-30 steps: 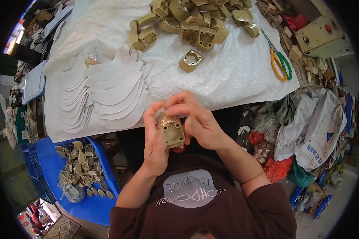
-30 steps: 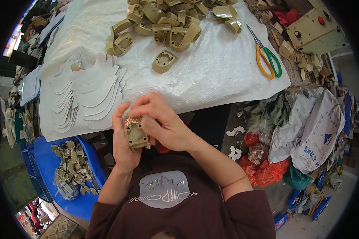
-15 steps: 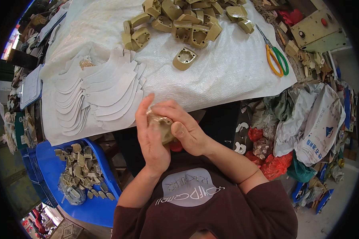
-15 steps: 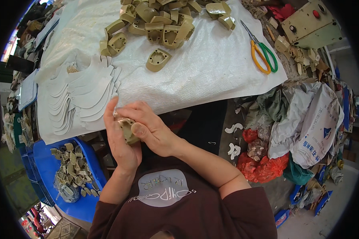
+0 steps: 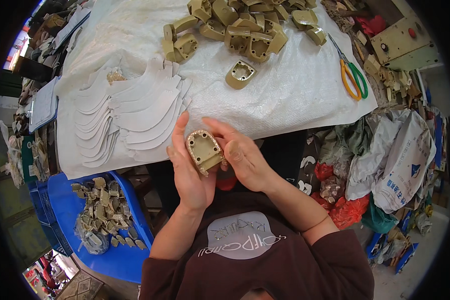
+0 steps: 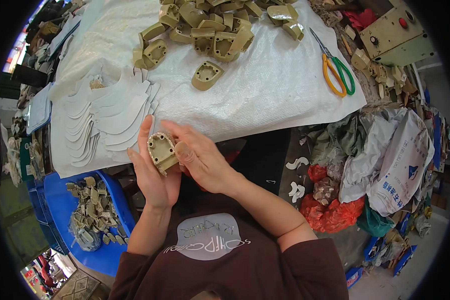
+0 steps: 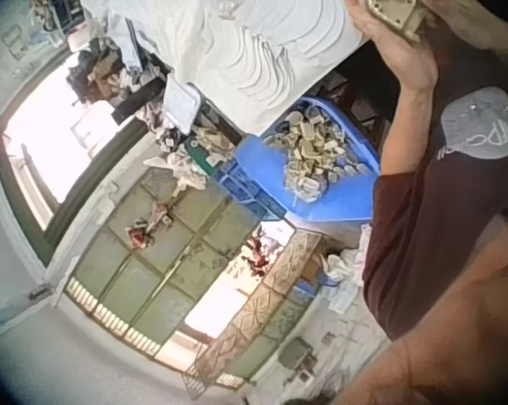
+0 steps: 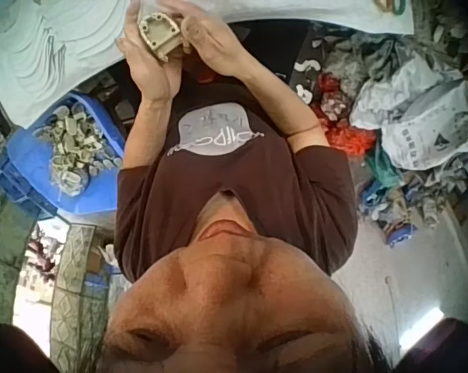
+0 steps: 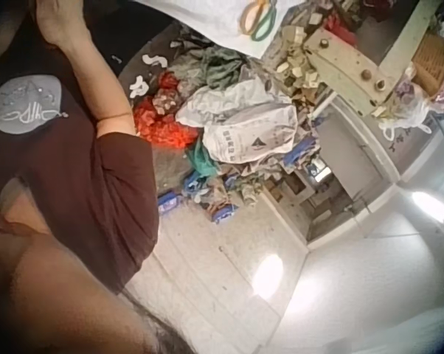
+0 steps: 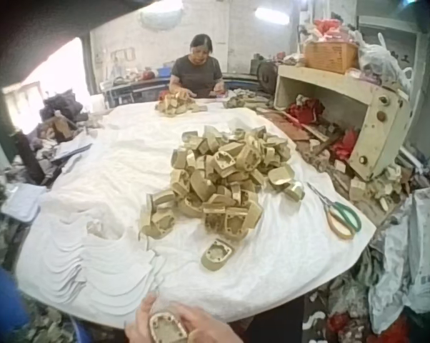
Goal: The person repeatedly picks up beige plastic components and white paper-like inserts from a table. They insert the white pieces into the plastic parts by hand, then place the assembled units into a blue bin. The process is repetitive and involves handling multiple identical items.
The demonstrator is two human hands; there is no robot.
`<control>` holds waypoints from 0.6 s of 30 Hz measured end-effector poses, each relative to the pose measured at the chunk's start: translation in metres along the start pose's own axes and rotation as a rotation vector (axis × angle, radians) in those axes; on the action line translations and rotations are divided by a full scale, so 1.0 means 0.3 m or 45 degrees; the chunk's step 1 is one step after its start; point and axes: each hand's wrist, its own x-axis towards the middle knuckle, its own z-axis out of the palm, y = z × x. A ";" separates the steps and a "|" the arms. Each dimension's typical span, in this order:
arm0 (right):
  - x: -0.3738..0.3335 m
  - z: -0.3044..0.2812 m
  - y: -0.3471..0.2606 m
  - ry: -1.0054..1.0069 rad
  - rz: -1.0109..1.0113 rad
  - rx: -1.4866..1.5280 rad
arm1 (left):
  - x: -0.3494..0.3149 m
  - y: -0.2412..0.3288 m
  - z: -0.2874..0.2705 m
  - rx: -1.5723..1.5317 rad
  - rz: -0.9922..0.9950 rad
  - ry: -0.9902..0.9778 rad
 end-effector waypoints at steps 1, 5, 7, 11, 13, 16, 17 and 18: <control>0.006 -0.008 -0.006 0.074 -0.225 -0.270 | 0.002 0.007 -0.006 0.190 0.041 -0.015; 0.033 -0.040 -0.058 0.121 -0.595 -1.003 | 0.009 0.008 -0.045 0.881 0.381 -0.208; 0.036 -0.037 -0.094 -0.055 -0.330 -0.964 | 0.012 0.002 -0.063 1.200 0.647 -0.370; 0.035 -0.061 -0.061 0.137 -0.675 -0.647 | 0.012 0.041 -0.083 1.281 0.269 -0.395; 0.033 -0.065 -0.051 0.093 -0.515 -0.519 | 0.007 0.046 -0.070 1.044 0.171 -0.229; 0.042 -0.093 -0.040 0.029 0.020 0.053 | 0.007 0.073 -0.054 1.028 0.154 -0.139; 0.052 -0.106 -0.043 -0.014 0.084 0.080 | 0.009 0.084 -0.060 1.190 0.197 -0.212; 0.061 -0.120 -0.047 -0.056 0.148 0.107 | 0.011 0.098 -0.063 1.352 0.243 -0.287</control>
